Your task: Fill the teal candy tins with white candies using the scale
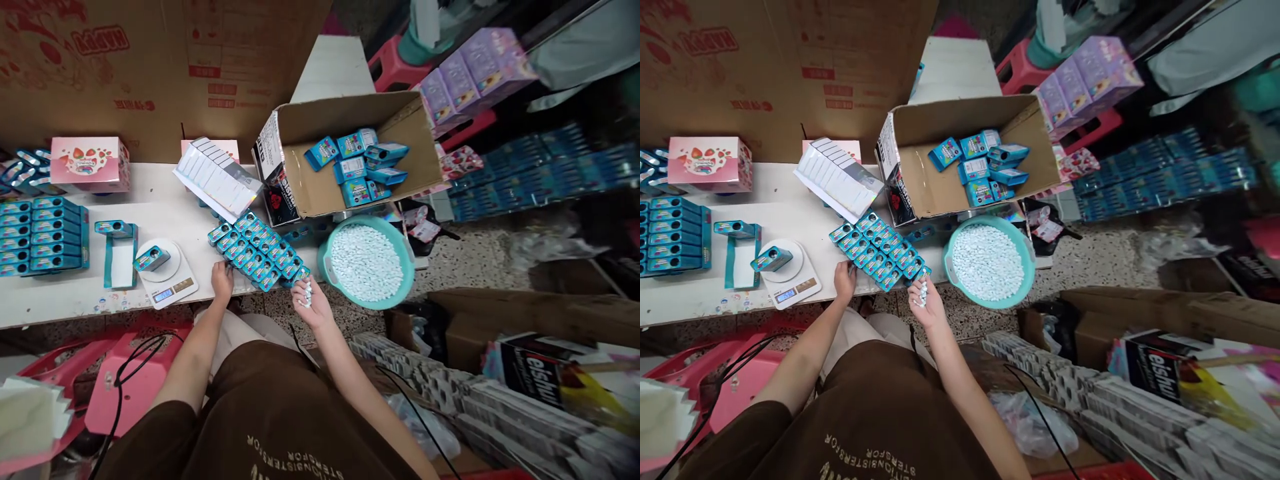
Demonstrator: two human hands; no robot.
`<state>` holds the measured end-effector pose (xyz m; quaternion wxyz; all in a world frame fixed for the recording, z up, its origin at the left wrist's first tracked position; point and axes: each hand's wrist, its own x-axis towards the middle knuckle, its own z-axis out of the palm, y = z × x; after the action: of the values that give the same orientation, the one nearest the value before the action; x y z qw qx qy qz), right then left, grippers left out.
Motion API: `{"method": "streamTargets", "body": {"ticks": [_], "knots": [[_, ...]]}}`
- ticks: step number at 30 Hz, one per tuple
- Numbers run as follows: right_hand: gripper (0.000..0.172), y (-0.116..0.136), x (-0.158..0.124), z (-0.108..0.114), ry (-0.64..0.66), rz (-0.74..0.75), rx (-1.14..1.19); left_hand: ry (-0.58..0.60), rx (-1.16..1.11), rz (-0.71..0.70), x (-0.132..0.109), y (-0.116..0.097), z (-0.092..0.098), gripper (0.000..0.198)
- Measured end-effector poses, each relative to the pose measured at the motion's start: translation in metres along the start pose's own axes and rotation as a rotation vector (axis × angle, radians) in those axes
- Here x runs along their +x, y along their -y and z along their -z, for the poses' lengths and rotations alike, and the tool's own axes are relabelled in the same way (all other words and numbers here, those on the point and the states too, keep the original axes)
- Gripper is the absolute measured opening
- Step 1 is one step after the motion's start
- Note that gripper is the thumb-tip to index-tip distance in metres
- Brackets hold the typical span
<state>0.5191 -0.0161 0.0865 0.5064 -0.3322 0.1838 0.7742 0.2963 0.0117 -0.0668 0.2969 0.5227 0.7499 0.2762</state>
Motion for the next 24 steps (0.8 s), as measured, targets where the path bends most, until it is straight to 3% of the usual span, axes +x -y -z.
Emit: {"method": "streamTargets", "body": {"ticks": [4, 7, 9, 11, 13, 15, 18, 21, 24], "knots": [[0.020, 0.006, 0.002, 0.003, -0.032, -0.027, -0.009, -0.016, -0.011, -0.014, -0.007, -0.002, 0.003, 0.015], [0.022, 0.000, 0.008, 0.000, -0.033, -0.077, 0.000, -0.061, -0.023, -0.026, -0.018, -0.004, 0.028, 0.016], [0.022, -0.007, 0.013, -0.005, -0.020, -0.116, -0.004, -0.169, -0.019, -0.035, -0.024, -0.004, 0.061, 0.017], [0.022, -0.016, 0.018, -0.010, -0.001, -0.149, -0.012, -0.357, 0.010, -0.047, -0.025, -0.003, 0.103, 0.019], [0.023, -0.025, 0.023, -0.015, 0.014, -0.175, -0.012, -0.524, 0.080, -0.052, -0.020, -0.002, 0.144, 0.021], [0.023, -0.035, 0.028, -0.021, 0.024, -0.191, -0.010, -0.615, 0.156, -0.055, -0.007, -0.001, 0.178, 0.022], [0.023, -0.050, 0.032, -0.028, 0.041, -0.217, -0.020, -0.612, 0.243, -0.043, 0.016, 0.001, 0.206, 0.022], [0.023, -0.060, 0.034, -0.034, 0.049, -0.226, -0.017, -0.513, 0.291, -0.023, 0.030, 0.004, 0.213, 0.021], [0.024, -0.067, 0.032, -0.037, 0.054, -0.209, -0.006, -0.496, 0.285, -0.029, 0.027, 0.010, 0.217, 0.028]]}}
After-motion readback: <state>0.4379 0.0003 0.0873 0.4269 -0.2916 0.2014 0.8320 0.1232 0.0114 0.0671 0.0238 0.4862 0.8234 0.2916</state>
